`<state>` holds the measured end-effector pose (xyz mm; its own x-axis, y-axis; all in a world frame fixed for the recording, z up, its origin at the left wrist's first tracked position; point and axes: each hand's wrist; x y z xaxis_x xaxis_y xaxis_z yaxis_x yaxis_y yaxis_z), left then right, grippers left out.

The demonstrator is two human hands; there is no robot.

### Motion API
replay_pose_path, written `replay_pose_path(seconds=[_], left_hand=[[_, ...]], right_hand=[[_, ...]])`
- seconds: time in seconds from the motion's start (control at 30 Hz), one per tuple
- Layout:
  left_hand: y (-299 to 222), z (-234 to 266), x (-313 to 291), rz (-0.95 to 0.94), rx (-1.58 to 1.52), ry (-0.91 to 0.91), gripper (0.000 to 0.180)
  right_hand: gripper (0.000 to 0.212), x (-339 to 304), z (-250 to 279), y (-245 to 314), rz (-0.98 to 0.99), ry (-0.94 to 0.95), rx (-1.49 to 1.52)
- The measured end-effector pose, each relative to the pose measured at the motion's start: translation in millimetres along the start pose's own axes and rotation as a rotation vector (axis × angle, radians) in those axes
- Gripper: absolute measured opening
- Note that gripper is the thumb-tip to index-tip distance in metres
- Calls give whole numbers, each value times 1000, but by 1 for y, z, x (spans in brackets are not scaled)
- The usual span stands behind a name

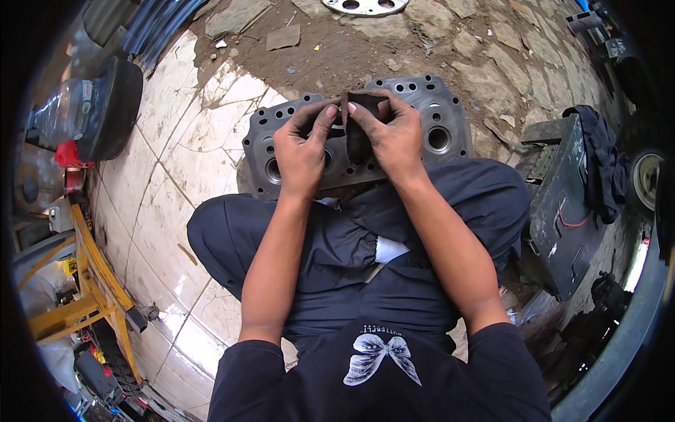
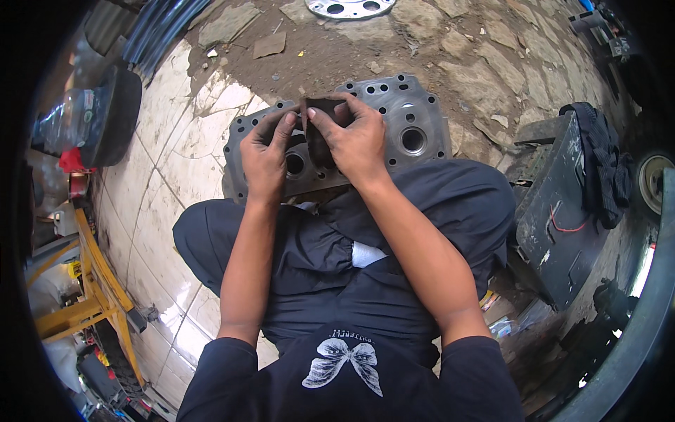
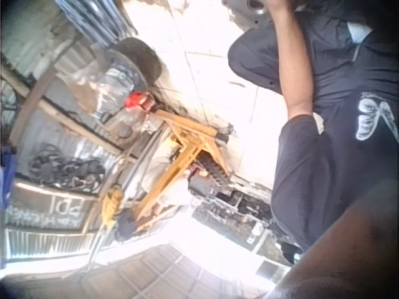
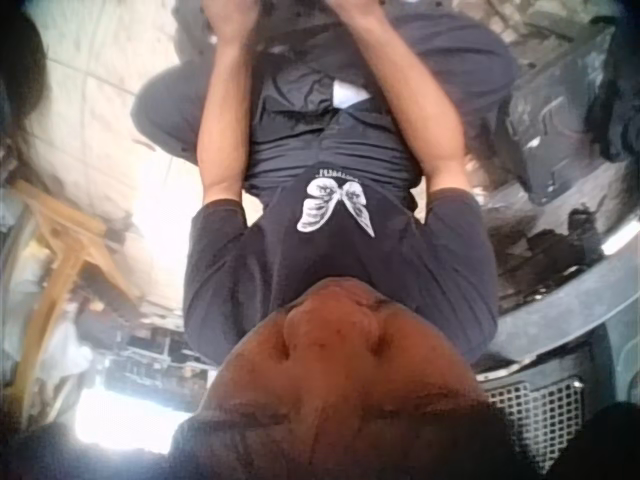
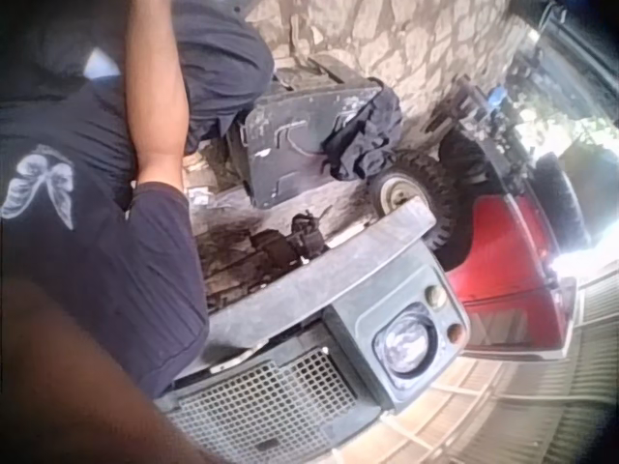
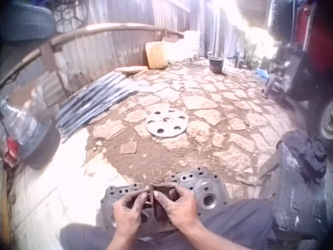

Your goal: The person sits on the floor and scrubs a metal engine cylinder head with a small abrasive pad. They repeatedly rub the surface and the holes of the part, occasionally lifting and repositioning it to access different areas.

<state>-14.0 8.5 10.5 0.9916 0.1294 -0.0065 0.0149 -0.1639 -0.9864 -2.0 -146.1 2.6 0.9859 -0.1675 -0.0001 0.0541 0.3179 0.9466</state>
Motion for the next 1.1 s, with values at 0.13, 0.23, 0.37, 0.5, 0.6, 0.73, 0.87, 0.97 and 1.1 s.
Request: replay_pose_path(seconds=[0.13, 0.23, 0.37, 0.5, 0.6, 0.73, 0.87, 0.97, 1.1], left_hand=[[1, 3, 1, 53, -35, -10, 24], [-1, 4, 3, 86, -60, 8, 24], [1, 9, 7, 71, -13, 42, 24], [-3, 11, 7, 59, 81, 40, 24], [-5, 12, 7, 34, 102, 45, 25], [-14, 8, 6, 58, 73, 71, 28], [-16, 7, 5, 79, 61, 160, 32], [-7, 10, 6, 119, 90, 161, 28], [-10, 12, 6, 115, 62, 137, 22]], right_hand=[[27, 0, 2, 4, 8, 85, 61], [28, 1, 0, -2, -18, 100, 130], [29, 4, -3, -11, -52, 149, 261], [29, 4, 1, -5, -35, 171, 242], [29, 2, 1, -2, -37, 170, 165], [28, 3, 1, -3, -88, 194, 358], [28, 5, -1, -2, -156, 130, 518], [31, 7, 2, -1, -151, 125, 504], [39, 13, 8, -6, -65, 172, 160]])
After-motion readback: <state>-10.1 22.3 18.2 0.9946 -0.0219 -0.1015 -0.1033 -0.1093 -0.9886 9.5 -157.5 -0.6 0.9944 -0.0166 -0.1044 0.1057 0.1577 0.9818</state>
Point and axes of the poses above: each hand's wrist, its own x-axis towards the middle knuckle, its own z-axis out of the back of the hand, y = z × x, and after that the axes turned 8 degrees about -x, right-handed
